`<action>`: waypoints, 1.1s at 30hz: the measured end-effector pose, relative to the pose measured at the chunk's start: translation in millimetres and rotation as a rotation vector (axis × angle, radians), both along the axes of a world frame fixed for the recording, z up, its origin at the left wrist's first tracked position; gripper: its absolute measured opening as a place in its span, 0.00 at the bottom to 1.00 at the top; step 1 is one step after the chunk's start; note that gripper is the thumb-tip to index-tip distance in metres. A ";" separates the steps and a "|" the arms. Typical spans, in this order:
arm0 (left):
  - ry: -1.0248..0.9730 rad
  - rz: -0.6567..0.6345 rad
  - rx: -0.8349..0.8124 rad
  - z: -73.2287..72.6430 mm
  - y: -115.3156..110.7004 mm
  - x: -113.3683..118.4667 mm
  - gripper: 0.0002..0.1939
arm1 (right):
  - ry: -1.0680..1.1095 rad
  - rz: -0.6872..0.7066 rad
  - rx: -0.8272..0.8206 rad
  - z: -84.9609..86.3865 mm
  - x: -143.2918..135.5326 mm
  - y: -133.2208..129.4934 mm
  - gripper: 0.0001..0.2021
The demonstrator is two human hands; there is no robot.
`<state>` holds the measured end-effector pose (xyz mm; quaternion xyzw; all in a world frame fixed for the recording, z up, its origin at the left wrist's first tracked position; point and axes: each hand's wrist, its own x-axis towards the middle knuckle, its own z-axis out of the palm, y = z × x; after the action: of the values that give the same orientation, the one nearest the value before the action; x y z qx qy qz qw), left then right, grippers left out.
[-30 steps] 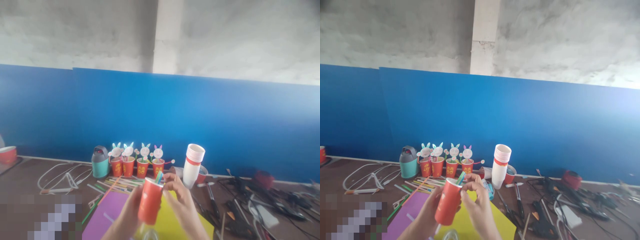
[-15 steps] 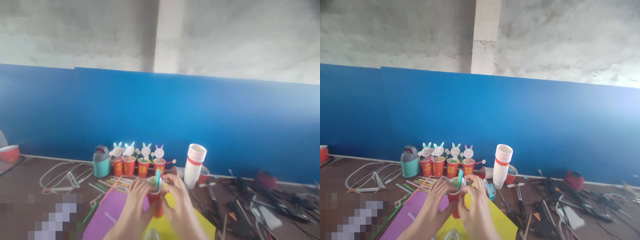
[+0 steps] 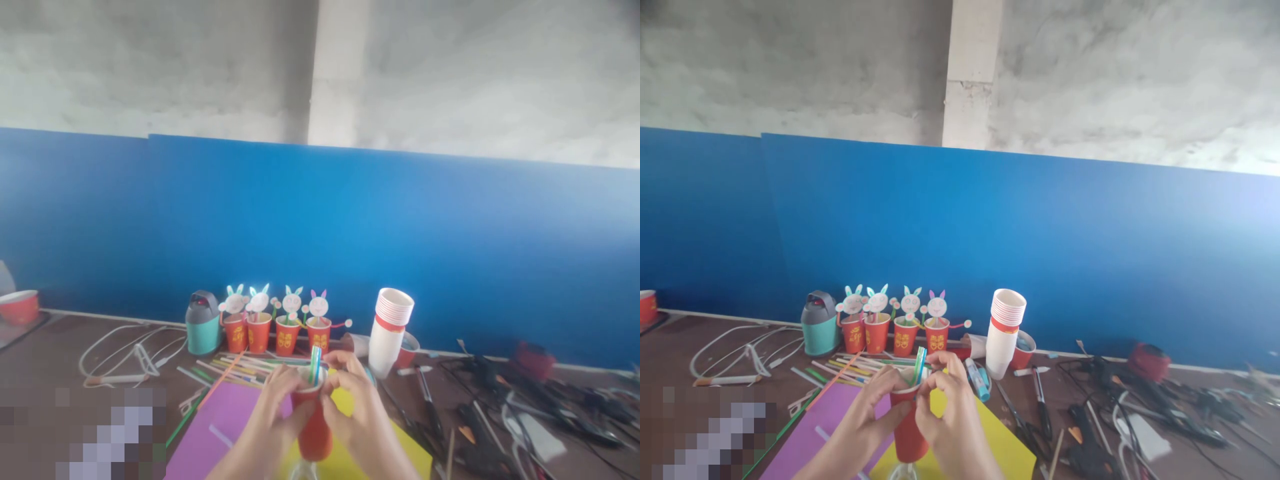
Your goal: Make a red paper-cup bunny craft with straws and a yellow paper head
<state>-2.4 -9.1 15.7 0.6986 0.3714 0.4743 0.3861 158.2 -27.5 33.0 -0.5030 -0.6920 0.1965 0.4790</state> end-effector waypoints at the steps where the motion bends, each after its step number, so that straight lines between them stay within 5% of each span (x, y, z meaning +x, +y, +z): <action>1: 0.004 -0.004 -0.011 -1.7 0.8 -0.4 0.05 | 0.002 0.001 -0.013 0.2 -0.1 -0.2 0.07; 8: 0.049 0.054 0.118 -4.9 1.0 0.7 0.07 | -0.046 0.037 0.002 4.6 -0.8 -4.0 0.08; 19: 0.058 -0.136 0.032 6.2 2.9 -8.0 0.09 | 0.111 0.082 -0.125 -2.4 2.4 2.2 0.08; 33: 0.311 0.087 0.304 2.5 1.2 -4.1 0.08 | -0.123 0.008 0.076 -5.2 0.4 3.0 0.08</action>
<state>-6.5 -7.9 18.2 0.7968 0.3806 0.4277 0.1936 158.6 -24.5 27.9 -0.4928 -0.7291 0.1410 0.4535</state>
